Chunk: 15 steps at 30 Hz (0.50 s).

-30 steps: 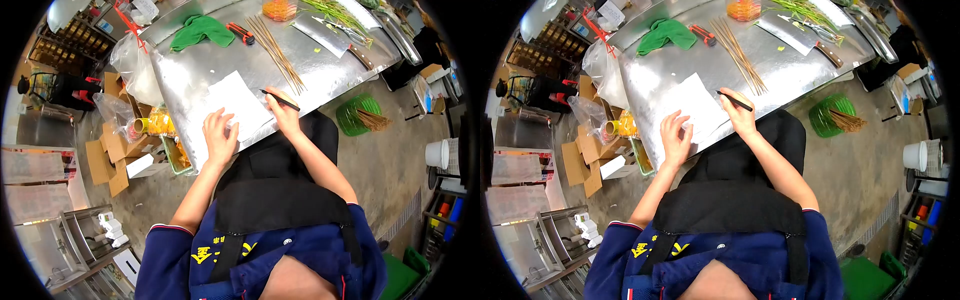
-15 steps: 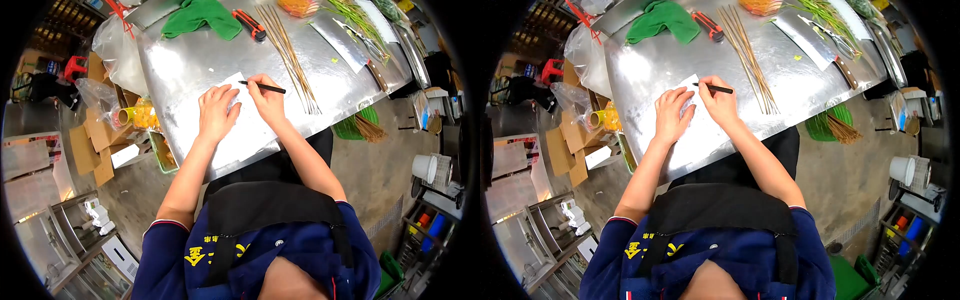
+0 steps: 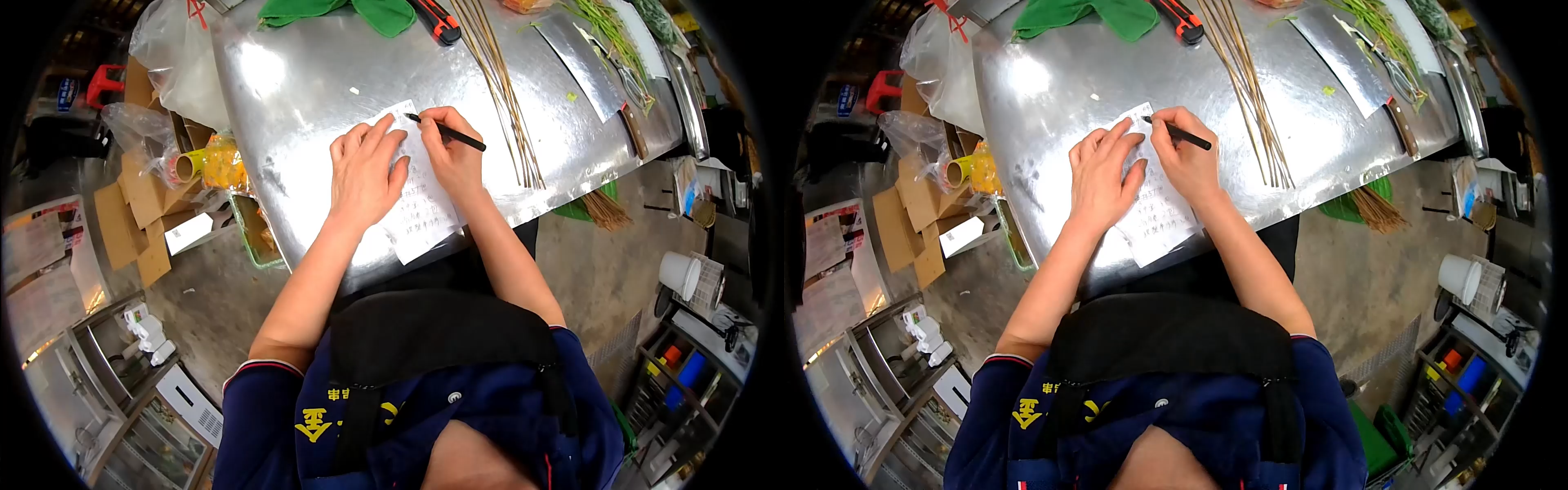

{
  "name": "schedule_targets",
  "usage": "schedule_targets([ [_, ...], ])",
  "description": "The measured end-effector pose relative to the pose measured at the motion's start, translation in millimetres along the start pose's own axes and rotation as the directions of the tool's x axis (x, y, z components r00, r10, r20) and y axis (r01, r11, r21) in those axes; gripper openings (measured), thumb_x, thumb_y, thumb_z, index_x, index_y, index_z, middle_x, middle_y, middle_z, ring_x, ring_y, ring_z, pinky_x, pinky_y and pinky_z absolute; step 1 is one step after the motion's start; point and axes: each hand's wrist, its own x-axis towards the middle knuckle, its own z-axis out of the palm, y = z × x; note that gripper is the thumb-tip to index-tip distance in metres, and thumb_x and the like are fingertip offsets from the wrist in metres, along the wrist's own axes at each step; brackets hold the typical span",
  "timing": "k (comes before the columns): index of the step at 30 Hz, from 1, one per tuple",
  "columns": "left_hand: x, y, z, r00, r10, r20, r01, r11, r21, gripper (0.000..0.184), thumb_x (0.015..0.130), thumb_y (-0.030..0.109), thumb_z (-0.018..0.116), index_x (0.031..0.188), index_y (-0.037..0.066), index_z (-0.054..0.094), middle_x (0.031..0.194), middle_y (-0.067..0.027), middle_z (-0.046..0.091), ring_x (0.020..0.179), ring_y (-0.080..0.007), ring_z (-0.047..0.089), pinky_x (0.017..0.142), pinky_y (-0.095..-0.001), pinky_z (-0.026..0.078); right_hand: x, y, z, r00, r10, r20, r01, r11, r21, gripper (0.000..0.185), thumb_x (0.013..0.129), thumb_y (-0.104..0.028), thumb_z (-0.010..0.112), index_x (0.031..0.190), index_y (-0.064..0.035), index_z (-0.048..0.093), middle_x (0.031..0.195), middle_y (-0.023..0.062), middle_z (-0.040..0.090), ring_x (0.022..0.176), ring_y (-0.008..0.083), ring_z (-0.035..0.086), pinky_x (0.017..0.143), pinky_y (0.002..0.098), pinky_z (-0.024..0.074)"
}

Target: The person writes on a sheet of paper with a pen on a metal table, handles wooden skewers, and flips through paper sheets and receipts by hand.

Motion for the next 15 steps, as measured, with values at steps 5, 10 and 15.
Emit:
schedule_targets([
  [5,-0.8,-0.4,-1.2,1.000,-0.008,-0.001,0.008,1.000,0.000,0.035,0.080,0.019,0.063,0.113,0.008,0.061,0.132,-0.0090,0.054,0.115,-0.0287,0.045,0.102,-0.0399,0.027,0.3,2.0,1.7,0.999,-0.052,0.004,0.052,0.997,-0.063,0.004,0.086,-0.005,0.063,0.086,-0.0011,0.063,0.071,0.0044,0.061,0.059,0.0067,0.052,0.052,0.0226,0.0412],
  [10,-0.9,-0.1,1.8,1.000,-0.003,-0.006,0.003,1.000,0.015,0.035,0.080,0.019,0.063,0.112,0.008,0.061,0.132,-0.0086,0.054,0.115,-0.0285,0.045,0.102,-0.0399,0.027,-0.1,1.5,-2.2,1.000,0.002,0.013,-0.002,1.000,-0.022,0.004,0.086,-0.005,0.063,0.086,-0.0011,0.063,0.072,0.0047,0.061,0.059,0.0071,0.053,0.052,0.0231,0.0421],
  [15,-0.9,1.6,-0.7,1.000,-0.012,0.010,0.012,1.000,0.021,0.034,0.081,0.020,0.063,0.113,0.008,0.062,0.133,-0.0088,0.053,0.116,-0.0288,0.045,0.102,-0.0400,0.027,0.3,4.2,0.3,1.000,-0.013,-0.024,0.013,1.000,0.003,0.005,0.085,-0.006,0.063,0.085,-0.0011,0.062,0.072,0.0052,0.062,0.060,0.0082,0.055,0.053,0.0239,0.0433],
])
